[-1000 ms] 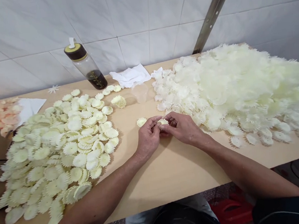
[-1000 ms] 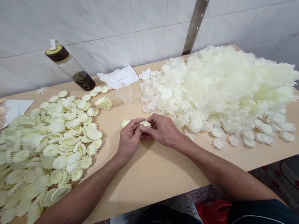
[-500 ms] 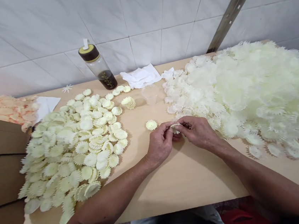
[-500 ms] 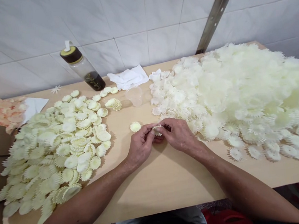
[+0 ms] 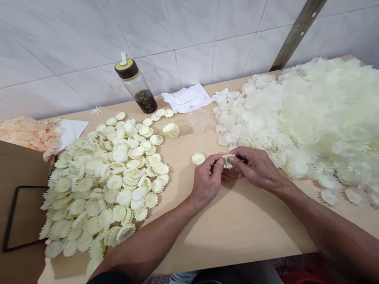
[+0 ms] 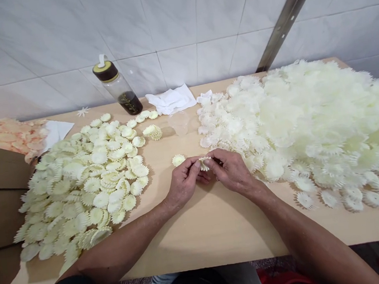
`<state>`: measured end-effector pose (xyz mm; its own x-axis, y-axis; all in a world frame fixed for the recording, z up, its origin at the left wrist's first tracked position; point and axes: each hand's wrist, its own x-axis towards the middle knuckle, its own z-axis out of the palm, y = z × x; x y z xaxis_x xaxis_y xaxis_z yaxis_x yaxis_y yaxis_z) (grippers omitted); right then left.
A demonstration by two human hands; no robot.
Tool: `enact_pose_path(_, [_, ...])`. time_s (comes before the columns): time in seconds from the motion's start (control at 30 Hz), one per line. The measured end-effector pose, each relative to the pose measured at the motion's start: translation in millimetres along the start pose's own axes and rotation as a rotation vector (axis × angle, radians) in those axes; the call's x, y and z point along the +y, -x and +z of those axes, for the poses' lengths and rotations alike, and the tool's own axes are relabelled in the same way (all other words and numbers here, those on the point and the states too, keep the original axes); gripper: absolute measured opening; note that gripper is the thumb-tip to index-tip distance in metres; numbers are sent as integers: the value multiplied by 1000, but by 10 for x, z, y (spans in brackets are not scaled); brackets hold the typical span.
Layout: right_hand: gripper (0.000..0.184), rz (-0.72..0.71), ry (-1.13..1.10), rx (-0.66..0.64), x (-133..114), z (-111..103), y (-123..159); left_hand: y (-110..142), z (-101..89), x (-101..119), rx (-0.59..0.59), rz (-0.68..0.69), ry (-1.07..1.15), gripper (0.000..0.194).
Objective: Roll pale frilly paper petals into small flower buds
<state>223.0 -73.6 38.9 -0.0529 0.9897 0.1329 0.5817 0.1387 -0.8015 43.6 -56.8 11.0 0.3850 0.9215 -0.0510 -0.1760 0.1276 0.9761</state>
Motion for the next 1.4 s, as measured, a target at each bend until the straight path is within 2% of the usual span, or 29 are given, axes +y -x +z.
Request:
enact_pose_path(0.1, [30, -5, -4, 53, 40, 27, -21, -9, -1, 2, 13, -19, 15, 39])
enact_pose_path(0.3, [25, -114, 21, 279, 121, 116, -53, -28, -9, 20, 18, -46, 41, 43])
enact_pose_path(0.5, [16, -223, 76, 396, 36, 138, -38, -48, -12, 44, 6, -63, 93, 45])
enact_pose_path(0.67, [6, -347, 137, 342, 45, 90, -28, -61, 1, 96, -4, -103, 106, 48])
enact_pose_path(0.73, [10, -372, 150, 314, 85, 68, -25, -69, 3, 113, 2, -107, 109, 48])
enact_pose_path(0.93, [17, -297, 156, 286, 95, 56, 11, -78, -26, 114, -36, -103, 65, 48])
enact_pose_path(1.13, [14, -275, 84, 295, 25, 91, 50, -93, -65, 113, -81, -138, 148, 46])
enact_pose_path(1.4, [15, -256, 55, 303, -8, 88, 50, -102, -56, 87, -63, -135, 160, 47])
